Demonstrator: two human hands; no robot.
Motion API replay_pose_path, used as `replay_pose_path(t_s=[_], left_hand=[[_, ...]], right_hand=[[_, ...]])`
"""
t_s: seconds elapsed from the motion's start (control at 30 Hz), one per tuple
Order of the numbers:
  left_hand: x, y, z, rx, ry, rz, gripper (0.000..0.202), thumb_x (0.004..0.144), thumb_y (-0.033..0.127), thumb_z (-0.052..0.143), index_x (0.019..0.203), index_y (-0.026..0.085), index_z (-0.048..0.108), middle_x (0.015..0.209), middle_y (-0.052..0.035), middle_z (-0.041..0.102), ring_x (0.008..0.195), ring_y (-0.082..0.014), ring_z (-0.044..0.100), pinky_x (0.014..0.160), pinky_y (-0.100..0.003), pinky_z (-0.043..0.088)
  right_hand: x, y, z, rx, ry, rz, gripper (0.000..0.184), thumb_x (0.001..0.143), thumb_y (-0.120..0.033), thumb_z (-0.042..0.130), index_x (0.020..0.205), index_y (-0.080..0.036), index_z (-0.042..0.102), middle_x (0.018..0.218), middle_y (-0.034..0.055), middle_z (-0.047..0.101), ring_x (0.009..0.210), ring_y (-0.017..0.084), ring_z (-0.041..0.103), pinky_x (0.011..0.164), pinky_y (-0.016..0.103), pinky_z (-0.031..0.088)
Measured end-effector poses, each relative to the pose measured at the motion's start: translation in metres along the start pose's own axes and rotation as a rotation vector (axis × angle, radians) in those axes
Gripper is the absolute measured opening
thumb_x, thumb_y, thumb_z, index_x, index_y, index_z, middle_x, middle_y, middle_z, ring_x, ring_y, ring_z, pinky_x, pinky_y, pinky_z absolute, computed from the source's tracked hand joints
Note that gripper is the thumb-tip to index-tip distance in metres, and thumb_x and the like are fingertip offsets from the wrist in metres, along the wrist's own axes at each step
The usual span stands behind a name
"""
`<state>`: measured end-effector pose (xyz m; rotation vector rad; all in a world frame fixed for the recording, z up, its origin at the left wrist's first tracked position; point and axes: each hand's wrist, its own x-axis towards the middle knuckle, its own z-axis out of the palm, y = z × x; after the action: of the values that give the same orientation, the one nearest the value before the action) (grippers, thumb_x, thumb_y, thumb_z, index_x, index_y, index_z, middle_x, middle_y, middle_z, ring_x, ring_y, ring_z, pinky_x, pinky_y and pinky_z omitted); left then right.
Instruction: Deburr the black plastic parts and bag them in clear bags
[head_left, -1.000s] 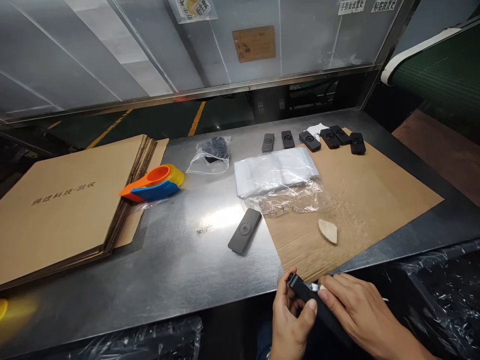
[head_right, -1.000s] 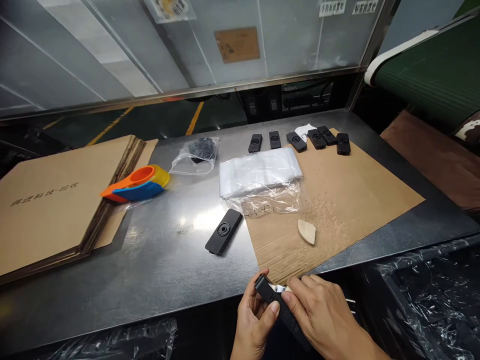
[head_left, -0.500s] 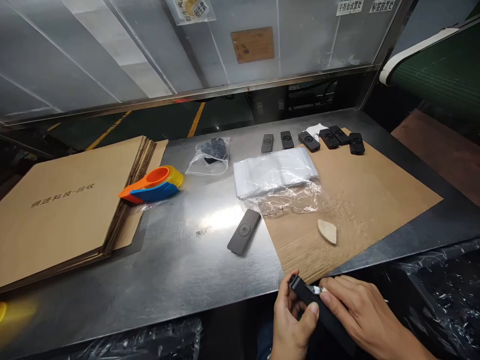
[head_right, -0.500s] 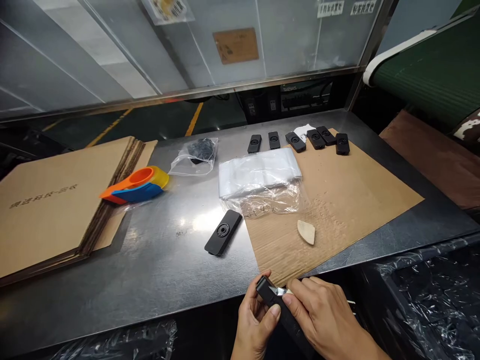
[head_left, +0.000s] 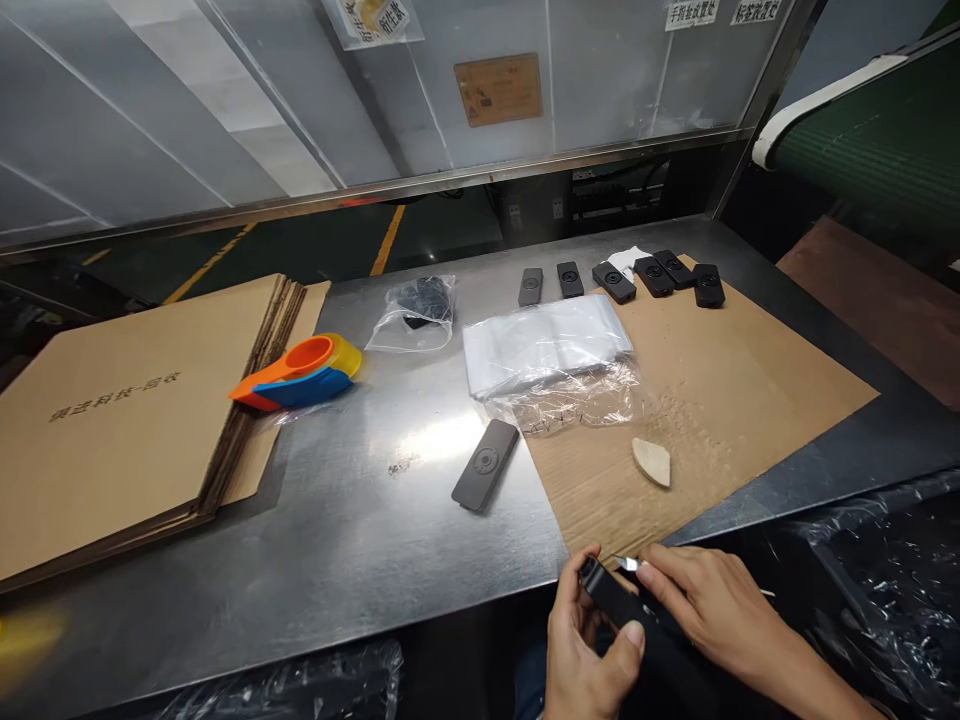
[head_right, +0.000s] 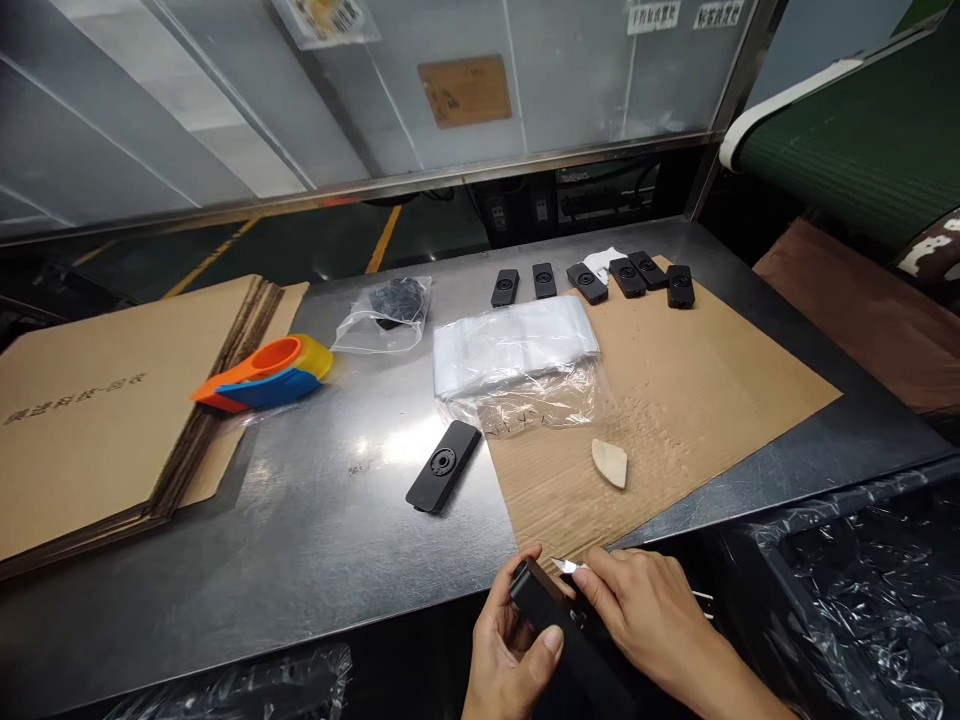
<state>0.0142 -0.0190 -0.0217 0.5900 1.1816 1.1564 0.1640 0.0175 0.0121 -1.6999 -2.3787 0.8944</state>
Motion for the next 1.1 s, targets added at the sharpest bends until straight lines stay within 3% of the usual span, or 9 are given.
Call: replay_pose_path(t_s=[0.2,0.43,0.63,0.8,0.9,1.0,1.1], left_hand=[[0.002,0.002,0.001,-0.063,0.027,-0.039,0.070,0.057,0.045,0.075,0.114,0.014,0.049,0.085,-0.0086,0.066,0.075,-0.0190,0.060,0.067,-0.028,0.044],[0.002,-0.005,-0.001,-0.012,0.023,-0.035,0.074,0.058,0.047,0.075,0.117,0.014,0.048,0.088,-0.0089,0.063,0.076,-0.0186,0.058,0.066,-0.027,0.043],[0.001,-0.003,-0.001,-0.039,0.009,-0.020,0.075,0.057,0.047,0.076,0.117,0.014,0.047,0.086,-0.0094,0.066,0.078,-0.0211,0.061,0.070,-0.029,0.045],[0.004,0.002,0.000,-0.141,0.000,-0.068,0.066,0.060,0.043,0.076,0.114,0.014,0.051,0.080,-0.0084,0.068,0.077,-0.0210,0.062,0.071,-0.030,0.046],[0.010,0.005,0.001,-0.244,0.046,-0.105,0.074,0.060,0.041,0.077,0.123,0.019,0.045,0.079,-0.0051,0.066,0.078,-0.0212,0.064,0.069,-0.029,0.047],[0.016,0.005,0.003,-0.365,0.135,-0.183,0.067,0.064,0.039,0.075,0.122,0.023,0.045,0.080,-0.0027,0.064,0.072,-0.0187,0.065,0.063,-0.028,0.050],[0.024,0.004,0.003,-0.477,0.244,-0.228,0.044,0.068,0.032,0.074,0.104,0.020,0.052,0.083,-0.0031,0.066,0.069,-0.0160,0.065,0.058,-0.026,0.053]], right_hand=[[0.000,-0.002,-0.006,0.192,-0.049,-0.044,0.037,0.098,-0.039,0.027,0.072,-0.023,0.048,0.066,-0.0033,0.058,0.060,0.012,0.055,0.057,0.024,0.033],[-0.004,-0.007,-0.012,0.114,-0.071,-0.066,0.033,0.098,-0.037,0.028,0.077,-0.023,0.049,0.071,-0.0034,0.059,0.066,0.013,0.056,0.060,0.026,0.032],[0.002,0.001,0.000,0.064,-0.026,-0.050,0.032,0.097,-0.036,0.032,0.074,-0.023,0.051,0.067,-0.0038,0.061,0.062,0.013,0.058,0.056,0.025,0.032],[0.012,0.017,0.007,0.068,0.104,0.070,0.039,0.097,-0.038,0.029,0.069,-0.023,0.052,0.058,-0.0047,0.059,0.052,0.012,0.059,0.050,0.022,0.034],[0.021,0.032,0.003,0.035,0.200,0.121,0.037,0.097,-0.038,0.027,0.079,-0.025,0.057,0.057,-0.0042,0.060,0.052,0.014,0.059,0.048,0.022,0.036],[0.035,0.055,-0.004,-0.038,0.314,0.194,0.031,0.095,-0.036,0.029,0.106,-0.024,0.056,0.077,0.0008,0.066,0.067,0.018,0.063,0.054,0.024,0.041],[0.055,0.080,-0.010,-0.147,0.436,0.284,0.032,0.093,-0.029,0.033,0.115,-0.019,0.054,0.096,0.0098,0.062,0.077,0.022,0.061,0.061,0.030,0.043]])
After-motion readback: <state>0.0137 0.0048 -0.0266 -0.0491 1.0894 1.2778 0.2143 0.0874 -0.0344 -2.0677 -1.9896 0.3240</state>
